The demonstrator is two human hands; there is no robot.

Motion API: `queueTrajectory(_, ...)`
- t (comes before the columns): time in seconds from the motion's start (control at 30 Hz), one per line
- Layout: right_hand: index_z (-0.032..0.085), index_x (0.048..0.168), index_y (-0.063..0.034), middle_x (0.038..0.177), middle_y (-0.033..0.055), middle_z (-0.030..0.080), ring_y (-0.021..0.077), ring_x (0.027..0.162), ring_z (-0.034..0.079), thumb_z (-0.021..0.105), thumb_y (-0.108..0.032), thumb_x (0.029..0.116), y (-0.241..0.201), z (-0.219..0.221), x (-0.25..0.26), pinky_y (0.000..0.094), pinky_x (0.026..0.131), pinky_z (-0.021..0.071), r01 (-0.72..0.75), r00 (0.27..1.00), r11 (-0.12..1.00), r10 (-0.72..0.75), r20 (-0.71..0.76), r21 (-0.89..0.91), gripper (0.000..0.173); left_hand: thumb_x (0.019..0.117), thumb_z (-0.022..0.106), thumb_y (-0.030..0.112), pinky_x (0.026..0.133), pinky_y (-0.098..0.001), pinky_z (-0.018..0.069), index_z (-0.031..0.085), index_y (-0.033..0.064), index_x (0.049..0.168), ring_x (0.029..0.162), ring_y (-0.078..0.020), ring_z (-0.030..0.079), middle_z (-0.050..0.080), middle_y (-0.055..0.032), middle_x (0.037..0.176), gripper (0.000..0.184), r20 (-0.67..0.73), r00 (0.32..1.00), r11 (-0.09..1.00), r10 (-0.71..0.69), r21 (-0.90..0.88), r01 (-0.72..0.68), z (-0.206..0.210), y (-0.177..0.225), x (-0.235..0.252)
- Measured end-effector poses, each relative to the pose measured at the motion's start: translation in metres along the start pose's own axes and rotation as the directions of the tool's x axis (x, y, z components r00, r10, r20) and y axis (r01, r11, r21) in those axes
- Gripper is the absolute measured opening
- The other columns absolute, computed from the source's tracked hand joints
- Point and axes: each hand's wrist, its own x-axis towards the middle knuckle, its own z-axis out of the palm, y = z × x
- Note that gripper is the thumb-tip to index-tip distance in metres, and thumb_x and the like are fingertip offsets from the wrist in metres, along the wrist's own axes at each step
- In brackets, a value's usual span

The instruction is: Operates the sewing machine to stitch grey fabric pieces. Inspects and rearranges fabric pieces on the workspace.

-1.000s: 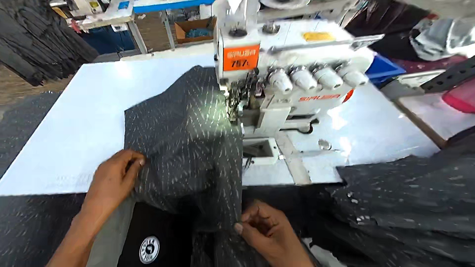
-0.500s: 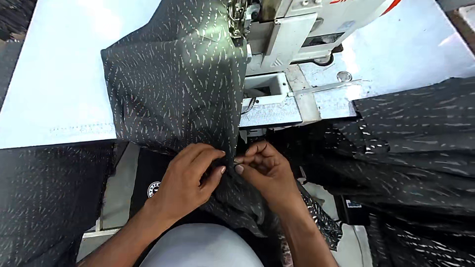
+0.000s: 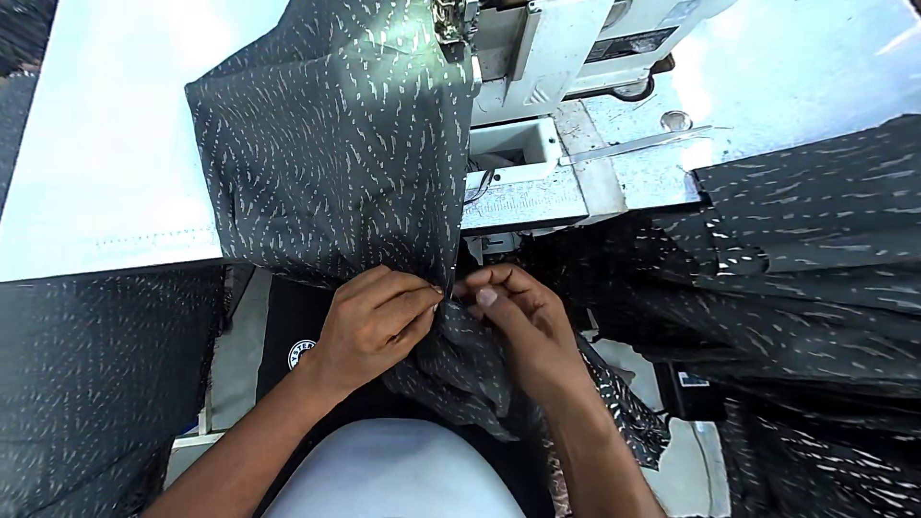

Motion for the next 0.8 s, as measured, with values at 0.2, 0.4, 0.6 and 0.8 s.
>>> queueTrajectory(0.2,0.072,0.112,-0.0079,0.093,0.0054,0.072,0.0133,0.075,0.069,0.067,-0.018,0.0973,-0.007,0.011,0.010,0.0250,0.063,0.0591,-0.042,0.999,0.997,0.044,0.023,-0.070,0.019,0.0911,0.072,0.011,0.072,-0.0276,0.0547,0.079,0.0064,0.098,0.082,-0.0137,0.067,0.075,-0.0059,0.095,0.011,-0.016,0.998,0.992,0.054,0.113,-0.052,0.000,0.005,-0.005)
queueTrajectory(0.4,0.073,0.111,-0.0072,0.096,0.0072,0.073,0.0158,0.074,0.069,0.073,-0.003,0.0880,-0.006,0.012,0.012,0.0268,0.064,0.0606,-0.078,0.995,0.994,0.081,0.051,-0.072,0.024,0.0916,0.072,0.010,0.075,-0.0280,0.0571,0.079,0.0063,0.100,0.085,-0.0139,0.069,0.075,-0.0060,0.097,0.012,-0.003,1.000,0.994,0.014,0.104,-0.014,0.002,0.002,-0.008)
queueTrajectory(0.6,0.071,0.109,-0.0078,0.090,0.0090,0.073,0.0168,0.071,0.068,0.077,0.000,0.0851,-0.006,0.015,0.009,0.0263,0.061,0.0587,-0.111,0.993,0.993,0.109,-0.040,-0.047,0.026,0.0928,0.071,0.016,0.080,-0.0238,0.0590,0.077,0.0067,0.105,0.094,-0.0085,0.068,0.072,-0.0022,0.105,0.016,0.030,0.981,0.979,-0.192,-0.057,0.194,0.001,0.015,-0.019)
queueTrajectory(0.8,0.069,0.110,-0.0090,0.092,0.0094,0.072,0.0171,0.072,0.068,0.076,-0.001,0.0857,-0.007,0.020,0.005,0.0259,0.061,0.0581,-0.133,0.990,0.991,0.133,-0.044,-0.018,0.027,0.0894,0.079,0.022,0.073,-0.0190,0.0585,0.071,0.0062,0.107,0.084,-0.0034,0.065,0.069,0.0003,0.099,0.025,0.039,0.956,0.948,-0.290,-0.121,0.293,0.010,0.023,-0.028)
